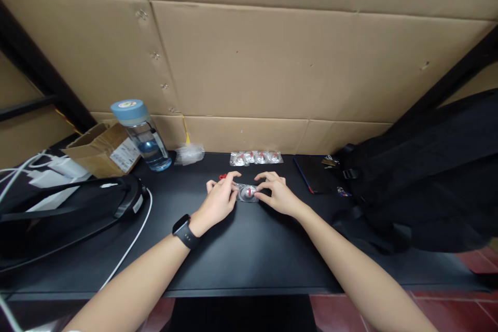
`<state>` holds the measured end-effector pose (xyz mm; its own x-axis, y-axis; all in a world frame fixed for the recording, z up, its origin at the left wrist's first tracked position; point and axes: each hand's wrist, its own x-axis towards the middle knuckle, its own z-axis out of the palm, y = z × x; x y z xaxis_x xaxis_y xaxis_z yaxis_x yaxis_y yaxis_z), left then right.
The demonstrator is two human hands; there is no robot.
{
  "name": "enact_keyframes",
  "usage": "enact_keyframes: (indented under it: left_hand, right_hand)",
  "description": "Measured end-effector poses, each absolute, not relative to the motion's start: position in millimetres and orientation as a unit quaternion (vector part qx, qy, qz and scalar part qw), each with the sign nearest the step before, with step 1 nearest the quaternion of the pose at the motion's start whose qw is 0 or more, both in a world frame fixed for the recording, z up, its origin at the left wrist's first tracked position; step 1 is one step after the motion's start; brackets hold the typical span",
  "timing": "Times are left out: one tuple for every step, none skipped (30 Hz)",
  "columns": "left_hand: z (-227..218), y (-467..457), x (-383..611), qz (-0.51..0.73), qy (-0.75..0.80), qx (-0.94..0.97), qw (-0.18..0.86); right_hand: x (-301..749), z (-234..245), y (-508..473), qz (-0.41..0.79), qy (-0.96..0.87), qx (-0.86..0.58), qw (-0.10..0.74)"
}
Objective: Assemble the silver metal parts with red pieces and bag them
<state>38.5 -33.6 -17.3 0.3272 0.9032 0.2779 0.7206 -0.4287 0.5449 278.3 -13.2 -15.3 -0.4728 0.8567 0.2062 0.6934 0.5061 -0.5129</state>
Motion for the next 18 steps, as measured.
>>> enact_keyframes:
  left_hand:
    - [-17,-33,38,0.281,0.509,0.797,0.163]
    - [-17,-34,38,0.282,0.510,0.796,0.163]
    - [-16,-34,38,0.282,0.512,0.795,0.164]
    - [-16,-34,38,0.281,0.514,0.794,0.165]
    - [-16,-34,38,0.280,0.516,0.793,0.166]
    - [-16,-34,38,0.278,0.518,0.792,0.165]
    - [-16,-34,38,0.278,0.520,0.791,0.163]
    - [-16,-33,38,0.277,0.522,0.791,0.160]
    - [-16,-33,38,0.277,0.524,0.790,0.156]
    - [-16,-33,38,0.278,0.525,0.791,0.151]
    - [-15,-34,38,0.278,0.524,0.792,0.144]
    - [-13,-34,37,0.279,0.521,0.795,0.134]
    - [-11,-35,37,0.282,0.517,0.799,0.122]
    - [-8,-36,36,0.288,0.513,0.802,0.107]
    - [-5,-36,35,0.296,0.509,0.803,0.090]
    - [-2,-37,34,0.306,0.506,0.803,0.074]
    - [1,-36,32,0.318,0.502,0.802,0.063]
    - [3,-36,29,0.329,0.498,0.800,0.058]
  right_hand:
    - [278,-15,-13,0.183,-0.836,-0.466,0.224]
    - [278,-15,-12,0.184,-0.835,-0.468,0.226]
    - [278,-15,-12,0.184,-0.833,-0.469,0.227]
    - [277,-16,-11,0.185,-0.832,-0.470,0.231]
    - [276,-16,-11,0.186,-0.830,-0.470,0.236]
    - [274,-16,-12,0.187,-0.828,-0.470,0.241]
    - [273,-16,-13,0.188,-0.826,-0.472,0.246]
    - [271,-16,-14,0.187,-0.825,-0.473,0.247]
    - [270,-15,-15,0.184,-0.824,-0.477,0.244]
    - [270,-15,-15,0.179,-0.825,-0.481,0.237]
    - [270,-15,-15,0.172,-0.825,-0.486,0.229]
    - [270,-14,-15,0.163,-0.825,-0.494,0.220]
    - [272,-14,-12,0.153,-0.824,-0.502,0.212]
    - [273,-13,-8,0.143,-0.821,-0.513,0.206]
    - [275,-13,-2,0.133,-0.815,-0.527,0.201]
    - [276,-12,5,0.123,-0.807,-0.543,0.197]
    - [276,-11,15,0.114,-0.798,-0.560,0.192]
    - [275,-10,25,0.103,-0.785,-0.581,0.187]
